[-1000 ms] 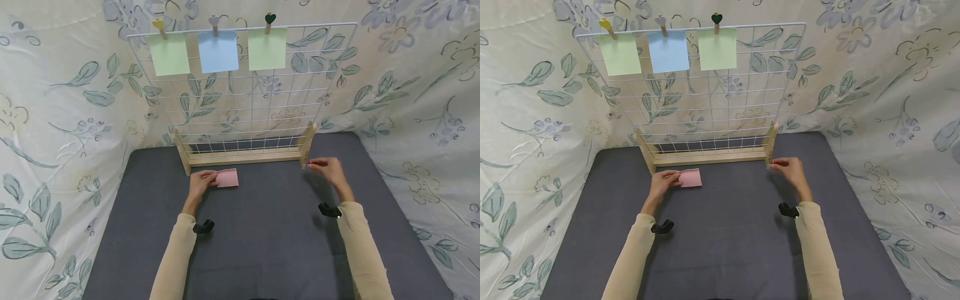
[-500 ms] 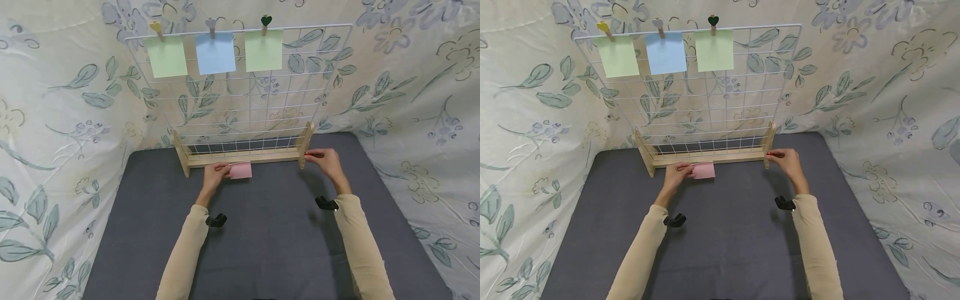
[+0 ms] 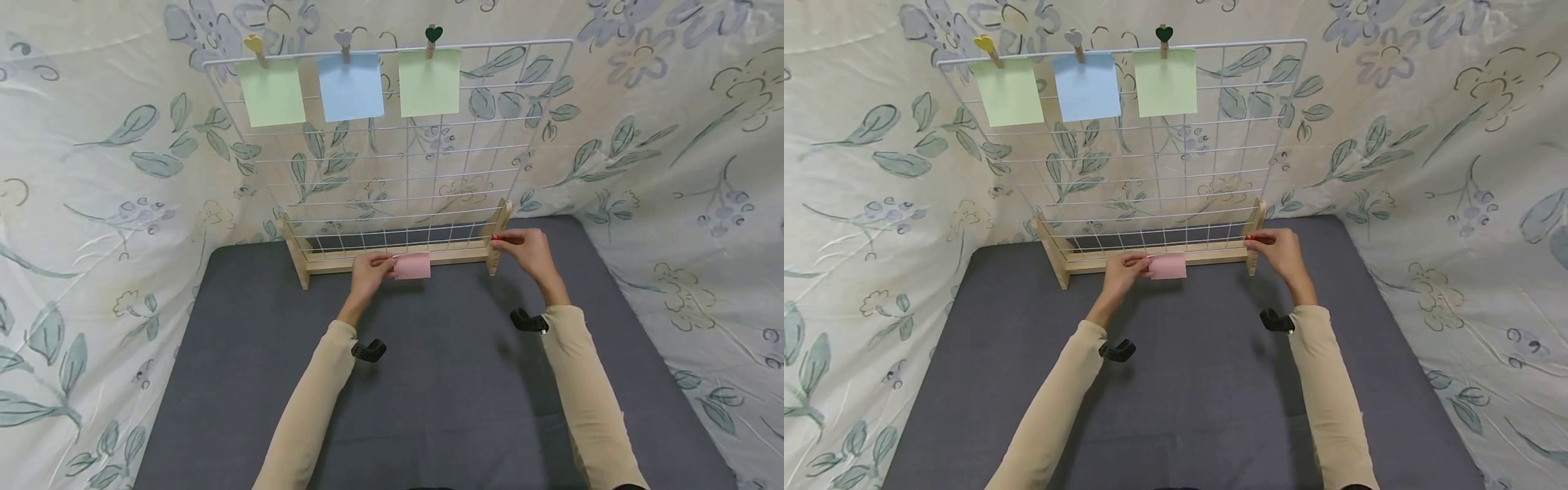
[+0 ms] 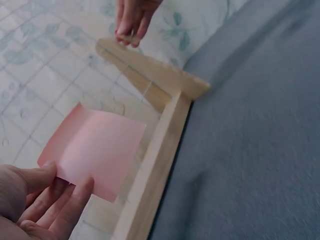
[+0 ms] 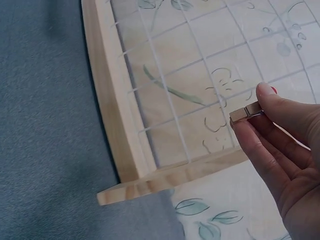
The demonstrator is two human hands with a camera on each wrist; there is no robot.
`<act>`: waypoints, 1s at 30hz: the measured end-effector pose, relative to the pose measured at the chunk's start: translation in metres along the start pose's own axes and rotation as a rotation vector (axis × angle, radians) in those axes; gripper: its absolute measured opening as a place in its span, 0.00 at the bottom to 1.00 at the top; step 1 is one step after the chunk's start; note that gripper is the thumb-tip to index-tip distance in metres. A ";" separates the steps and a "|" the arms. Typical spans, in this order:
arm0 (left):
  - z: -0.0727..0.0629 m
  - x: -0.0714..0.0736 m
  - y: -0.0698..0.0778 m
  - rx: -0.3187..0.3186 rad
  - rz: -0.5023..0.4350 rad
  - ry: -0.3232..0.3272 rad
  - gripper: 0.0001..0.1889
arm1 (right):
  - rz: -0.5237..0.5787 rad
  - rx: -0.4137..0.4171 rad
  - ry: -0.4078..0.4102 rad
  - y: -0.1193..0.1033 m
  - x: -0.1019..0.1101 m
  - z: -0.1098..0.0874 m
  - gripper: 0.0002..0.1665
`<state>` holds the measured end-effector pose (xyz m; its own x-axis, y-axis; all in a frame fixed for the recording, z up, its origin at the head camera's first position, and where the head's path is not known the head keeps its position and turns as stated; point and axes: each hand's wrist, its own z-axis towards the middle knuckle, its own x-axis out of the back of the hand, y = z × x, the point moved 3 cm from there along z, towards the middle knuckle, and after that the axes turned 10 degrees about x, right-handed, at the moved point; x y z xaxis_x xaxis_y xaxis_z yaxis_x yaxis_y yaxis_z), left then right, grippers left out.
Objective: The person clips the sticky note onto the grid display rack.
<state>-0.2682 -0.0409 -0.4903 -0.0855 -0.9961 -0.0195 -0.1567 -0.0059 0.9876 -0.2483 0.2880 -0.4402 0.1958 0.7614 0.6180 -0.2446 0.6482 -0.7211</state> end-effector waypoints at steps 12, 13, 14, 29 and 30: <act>0.007 -0.038 0.036 -0.094 0.067 -0.034 0.07 | 0.055 0.062 0.061 -0.028 0.014 0.015 0.16; 0.007 -0.041 0.039 -0.101 0.074 -0.036 0.08 | 0.065 0.064 0.064 -0.031 0.016 0.016 0.16; 0.007 -0.043 0.043 -0.106 0.075 -0.039 0.08 | 0.076 0.062 0.062 -0.035 0.017 0.018 0.17; 0.008 -0.085 0.122 -0.187 0.119 -0.130 0.08 | 0.127 0.077 0.153 -0.081 0.052 0.041 0.20; 0.007 -0.087 0.127 -0.191 0.106 -0.130 0.08 | 0.140 0.083 0.169 -0.083 0.055 0.042 0.20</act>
<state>-0.2874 0.0460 -0.3640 -0.2196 -0.9725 0.0780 0.0479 0.0691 0.9965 -0.2574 0.2753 -0.3328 0.3094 0.8390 0.4475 -0.3559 0.5386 -0.7637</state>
